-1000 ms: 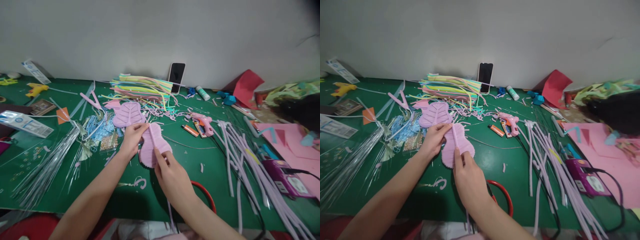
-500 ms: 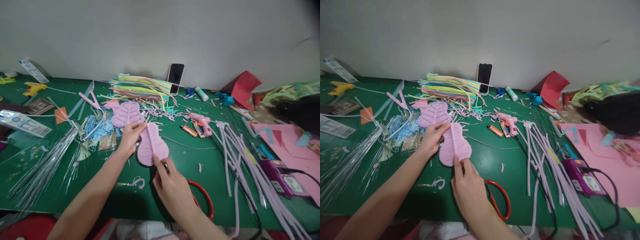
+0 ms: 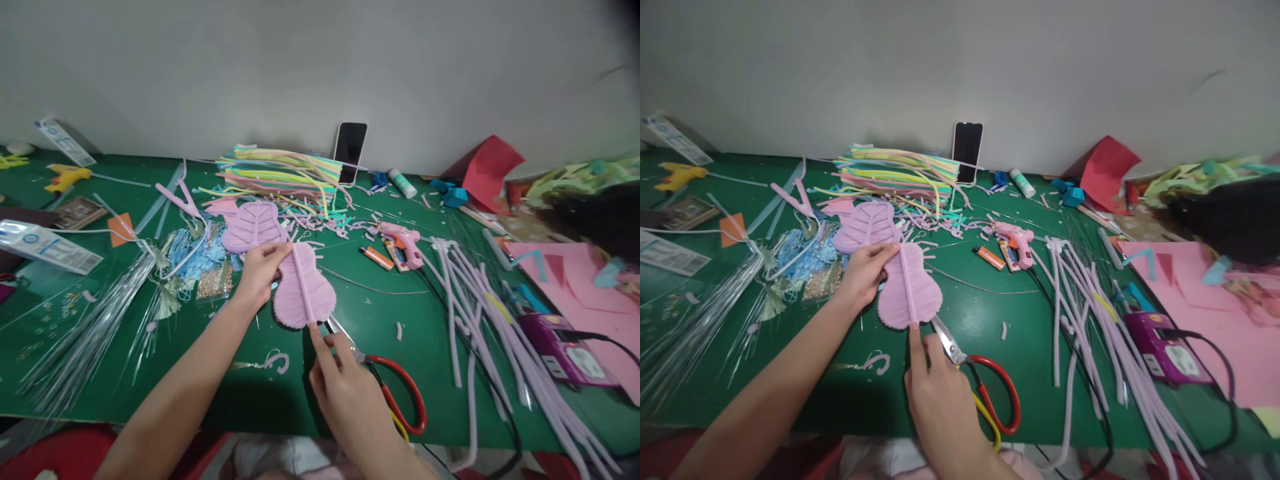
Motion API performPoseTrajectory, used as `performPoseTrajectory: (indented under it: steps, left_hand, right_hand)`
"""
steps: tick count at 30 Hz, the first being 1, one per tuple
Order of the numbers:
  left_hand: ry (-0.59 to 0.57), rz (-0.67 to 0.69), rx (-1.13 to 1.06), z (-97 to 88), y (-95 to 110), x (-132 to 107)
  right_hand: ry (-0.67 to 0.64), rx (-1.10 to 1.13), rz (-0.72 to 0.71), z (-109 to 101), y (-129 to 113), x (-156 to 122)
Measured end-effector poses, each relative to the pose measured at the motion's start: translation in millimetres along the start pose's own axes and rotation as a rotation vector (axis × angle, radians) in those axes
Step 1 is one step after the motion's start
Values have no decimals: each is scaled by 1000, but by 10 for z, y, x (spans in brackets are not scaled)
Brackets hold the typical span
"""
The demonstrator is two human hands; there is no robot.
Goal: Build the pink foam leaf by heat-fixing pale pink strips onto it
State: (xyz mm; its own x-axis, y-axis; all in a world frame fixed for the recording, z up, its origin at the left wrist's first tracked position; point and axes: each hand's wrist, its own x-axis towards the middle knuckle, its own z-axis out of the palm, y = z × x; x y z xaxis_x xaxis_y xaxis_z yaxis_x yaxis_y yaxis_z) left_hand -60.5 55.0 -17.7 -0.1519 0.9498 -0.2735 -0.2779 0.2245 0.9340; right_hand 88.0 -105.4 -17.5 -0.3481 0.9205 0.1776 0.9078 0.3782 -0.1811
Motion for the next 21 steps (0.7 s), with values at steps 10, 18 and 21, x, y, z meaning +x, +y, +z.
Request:
performPoseTrajectory:
  steps: [10, 18, 21]
  left_hand:
    - [-10, -39, -74, 1, 15, 0]
    - [-59, -92, -273, 37, 75, -15]
    - [-104, -144, -355, 76, 127, -48]
  right_hand:
    - [-12, 11, 6, -4, 12, 30]
    - [223, 271, -113, -200, 102, -9]
    - [349, 448, -55, -465, 115, 22]
